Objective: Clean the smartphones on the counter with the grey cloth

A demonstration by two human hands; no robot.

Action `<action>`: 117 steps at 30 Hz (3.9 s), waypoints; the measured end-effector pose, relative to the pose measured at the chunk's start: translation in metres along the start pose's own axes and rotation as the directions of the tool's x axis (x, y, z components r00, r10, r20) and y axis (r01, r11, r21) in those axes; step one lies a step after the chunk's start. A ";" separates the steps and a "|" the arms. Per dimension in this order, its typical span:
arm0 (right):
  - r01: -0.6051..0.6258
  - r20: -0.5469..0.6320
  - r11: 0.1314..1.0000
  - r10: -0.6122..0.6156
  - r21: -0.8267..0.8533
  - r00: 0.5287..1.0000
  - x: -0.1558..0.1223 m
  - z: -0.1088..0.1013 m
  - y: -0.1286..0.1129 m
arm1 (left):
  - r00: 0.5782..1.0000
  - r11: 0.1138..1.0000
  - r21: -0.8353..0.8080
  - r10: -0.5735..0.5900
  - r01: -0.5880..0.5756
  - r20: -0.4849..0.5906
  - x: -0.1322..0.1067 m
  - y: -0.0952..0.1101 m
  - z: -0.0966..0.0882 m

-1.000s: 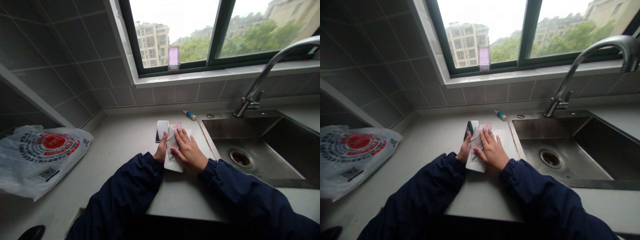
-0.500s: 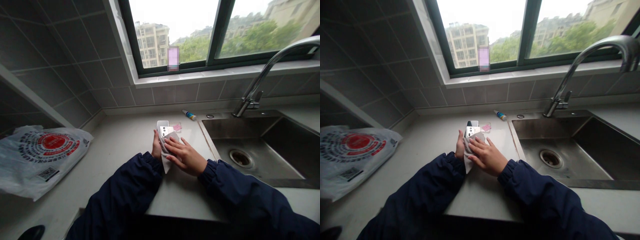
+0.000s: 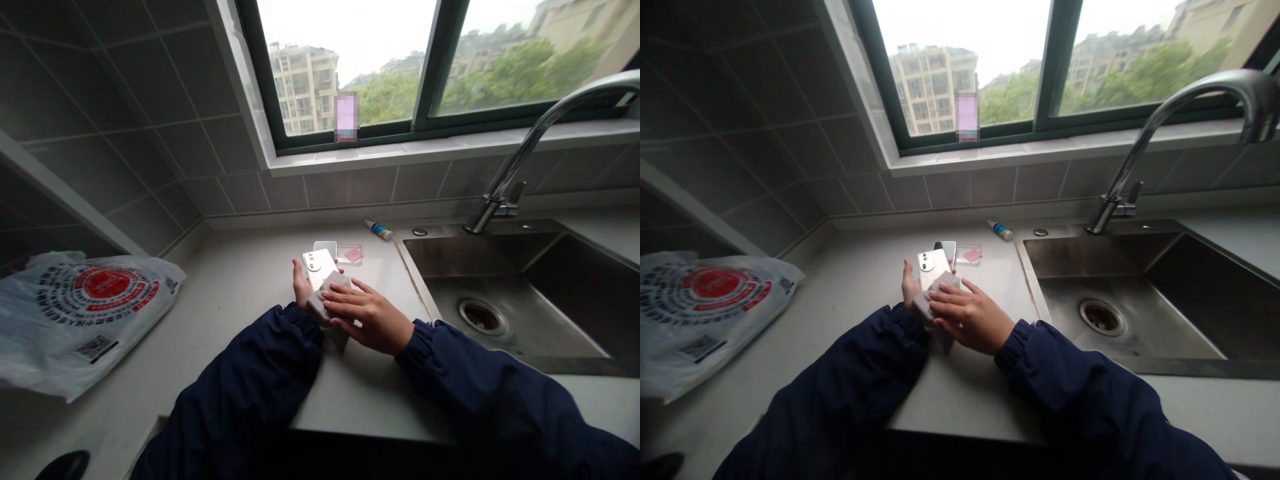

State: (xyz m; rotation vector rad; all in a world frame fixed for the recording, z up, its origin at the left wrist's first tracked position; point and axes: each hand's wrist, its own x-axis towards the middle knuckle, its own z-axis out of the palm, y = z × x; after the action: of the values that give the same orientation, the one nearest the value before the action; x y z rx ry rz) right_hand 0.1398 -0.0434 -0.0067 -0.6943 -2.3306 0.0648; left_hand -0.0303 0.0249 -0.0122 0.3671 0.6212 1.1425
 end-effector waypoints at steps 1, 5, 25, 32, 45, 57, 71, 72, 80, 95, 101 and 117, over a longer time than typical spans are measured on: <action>0.003 -0.021 1.000 -0.003 -0.005 1.000 0.000 0.001 0.001 | 1.000 1.000 -0.004 0.006 -0.006 -0.005 0.001 0.000 -0.001; 0.016 -0.072 1.000 -0.018 -0.020 0.997 -0.002 0.005 0.006 | 0.999 0.999 -0.015 -0.032 0.031 -0.015 0.001 0.000 0.000; 0.022 -0.023 0.999 -0.023 -0.038 0.999 -0.001 0.006 0.001 | 0.992 0.993 0.004 -0.120 0.120 0.045 -0.006 -0.005 0.004; -0.029 -0.053 0.998 0.026 -0.060 0.998 0.000 0.003 0.006 | 0.999 0.997 -0.070 -0.024 0.026 0.021 -0.002 0.001 0.000; -0.009 0.092 0.997 0.016 -0.082 0.996 0.001 0.010 -0.007 | 0.991 0.991 -0.006 -0.136 0.137 0.006 -0.009 -0.003 0.007; -0.045 -0.010 0.996 0.044 -0.075 0.999 0.000 0.010 -0.010 | 0.948 0.965 -0.042 -0.246 0.259 0.201 -0.014 -0.003 0.013; -0.297 -0.031 0.940 0.296 -0.170 0.955 0.002 -0.001 0.003 | 0.937 0.976 -0.021 -0.202 0.217 0.284 -0.021 -0.002 0.025; -0.324 -0.043 0.930 0.322 -0.175 0.946 0.002 0.000 0.005 | 0.933 0.976 -0.019 -0.203 0.218 0.296 -0.021 -0.005 0.025; -0.402 -0.096 0.903 0.392 -0.153 0.915 -0.002 0.005 0.018 | 0.920 0.959 0.087 -0.283 0.270 0.272 -0.021 -0.010 0.022; -0.451 -0.467 0.847 0.531 0.280 0.708 0.004 -0.007 0.017 | 0.968 0.980 0.084 -0.194 0.183 0.159 -0.020 -0.005 0.023; -0.573 -0.116 0.728 0.651 0.377 0.750 0.004 -0.007 0.007 | 0.999 0.988 0.152 0.024 -0.029 0.030 -0.008 -0.011 0.016; -0.556 0.147 0.820 0.539 0.137 0.830 0.004 -0.002 -0.007 | 0.996 0.903 0.429 -0.042 0.005 0.077 -0.009 -0.015 0.006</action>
State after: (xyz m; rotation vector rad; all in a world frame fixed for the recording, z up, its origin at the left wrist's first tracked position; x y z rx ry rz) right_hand 0.1352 -0.0474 -0.0016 -1.2782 -2.1071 0.5711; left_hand -0.0179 0.0112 -0.0138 0.7804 0.8007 0.9552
